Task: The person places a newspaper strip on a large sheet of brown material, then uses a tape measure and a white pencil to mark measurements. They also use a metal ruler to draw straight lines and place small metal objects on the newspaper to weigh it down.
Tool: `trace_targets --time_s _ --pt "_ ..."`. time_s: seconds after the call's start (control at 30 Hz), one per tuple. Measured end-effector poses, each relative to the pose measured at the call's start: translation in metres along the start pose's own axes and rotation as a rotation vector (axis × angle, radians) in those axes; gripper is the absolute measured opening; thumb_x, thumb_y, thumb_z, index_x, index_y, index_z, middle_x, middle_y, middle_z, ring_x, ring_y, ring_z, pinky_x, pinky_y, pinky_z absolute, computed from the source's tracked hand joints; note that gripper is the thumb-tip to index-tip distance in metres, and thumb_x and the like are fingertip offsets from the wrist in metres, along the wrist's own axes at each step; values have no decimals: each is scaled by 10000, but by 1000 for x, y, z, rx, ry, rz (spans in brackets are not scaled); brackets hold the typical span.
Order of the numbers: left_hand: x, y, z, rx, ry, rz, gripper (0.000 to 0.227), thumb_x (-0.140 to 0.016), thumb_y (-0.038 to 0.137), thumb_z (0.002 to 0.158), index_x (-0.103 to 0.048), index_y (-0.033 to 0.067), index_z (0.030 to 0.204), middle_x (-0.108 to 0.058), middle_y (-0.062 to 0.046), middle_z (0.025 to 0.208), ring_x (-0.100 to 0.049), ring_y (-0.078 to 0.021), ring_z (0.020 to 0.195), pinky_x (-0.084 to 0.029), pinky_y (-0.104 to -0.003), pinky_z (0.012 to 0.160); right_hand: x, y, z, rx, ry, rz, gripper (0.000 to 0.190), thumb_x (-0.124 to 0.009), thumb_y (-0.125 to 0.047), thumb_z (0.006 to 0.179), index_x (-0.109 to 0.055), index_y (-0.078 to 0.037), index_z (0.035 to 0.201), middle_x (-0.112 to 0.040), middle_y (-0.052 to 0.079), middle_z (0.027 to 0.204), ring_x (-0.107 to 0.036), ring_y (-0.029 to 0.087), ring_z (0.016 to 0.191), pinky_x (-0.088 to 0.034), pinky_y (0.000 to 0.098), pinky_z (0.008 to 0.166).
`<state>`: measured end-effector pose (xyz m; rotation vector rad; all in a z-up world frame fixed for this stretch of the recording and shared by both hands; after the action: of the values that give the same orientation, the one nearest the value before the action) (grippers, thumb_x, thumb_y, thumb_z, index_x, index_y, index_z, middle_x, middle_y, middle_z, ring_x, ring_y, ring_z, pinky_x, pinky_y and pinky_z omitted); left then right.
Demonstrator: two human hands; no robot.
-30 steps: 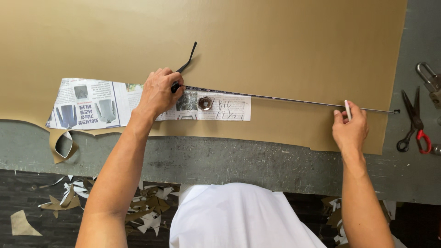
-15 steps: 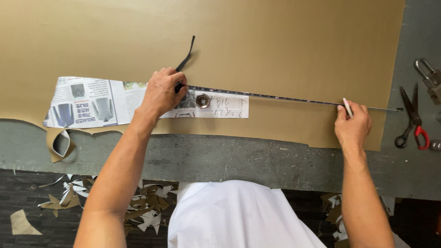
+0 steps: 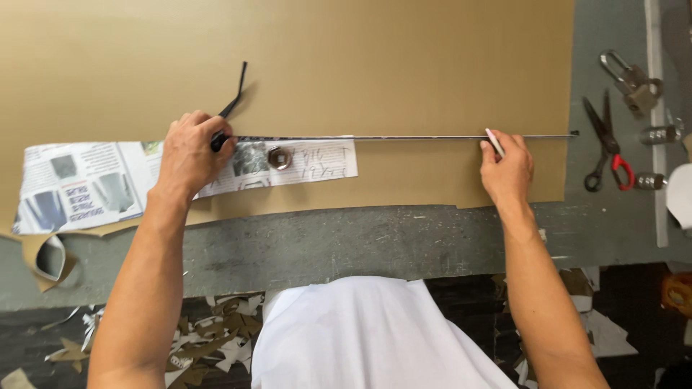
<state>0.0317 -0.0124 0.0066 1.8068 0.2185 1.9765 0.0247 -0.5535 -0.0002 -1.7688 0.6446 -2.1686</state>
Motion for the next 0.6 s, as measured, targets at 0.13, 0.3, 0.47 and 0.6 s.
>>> trace_targets --time_s 0.13,0.3,0.47,0.6 --pt "0 -5 1 8 3 2 135 -808 174 873 -728 119 968 -658 -96 1006 -606 -311 1033 -467 -435 908 0 -3 -3 21 -15 -7 250 -736 -144 1003 -738 -53 1235 -680 124 1088 -665 278 846 -524 392 778" --pt "-1 -9 -2 40 -20 13 127 -810 174 867 -741 122 959 -653 -93 989 -605 -299 1025 -465 -428 911 -3 -2 -2 0 -40 -25 252 -737 -152 1007 -738 -51 1238 -676 120 1084 -660 267 829 -525 393 796" --pt "-2 -11 0 75 -41 8 122 -802 159 862 -749 132 969 -656 -83 997 -603 -283 1013 -467 -417 924 -3 -4 0 -8 -51 -14 248 -734 -162 1011 -737 -50 1232 -674 118 1102 -664 265 850 -527 391 795" --pt "-4 -12 -1 100 -64 13 113 -801 156 871 -747 130 966 -656 -84 992 -602 -283 1004 -468 -419 928 -2 -4 -2 -5 -49 -8 261 -728 -159 1014 -733 -56 1253 -671 119 1104 -663 266 852 -527 393 802"
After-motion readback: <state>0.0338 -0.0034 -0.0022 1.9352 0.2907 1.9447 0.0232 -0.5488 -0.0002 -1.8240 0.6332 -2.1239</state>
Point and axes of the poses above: each hand's wrist, its own z-axis towards the middle knuckle, its own x-axis out of the back of the hand, y = z × x, the point moved 4 cm from there along z, towards the middle knuckle
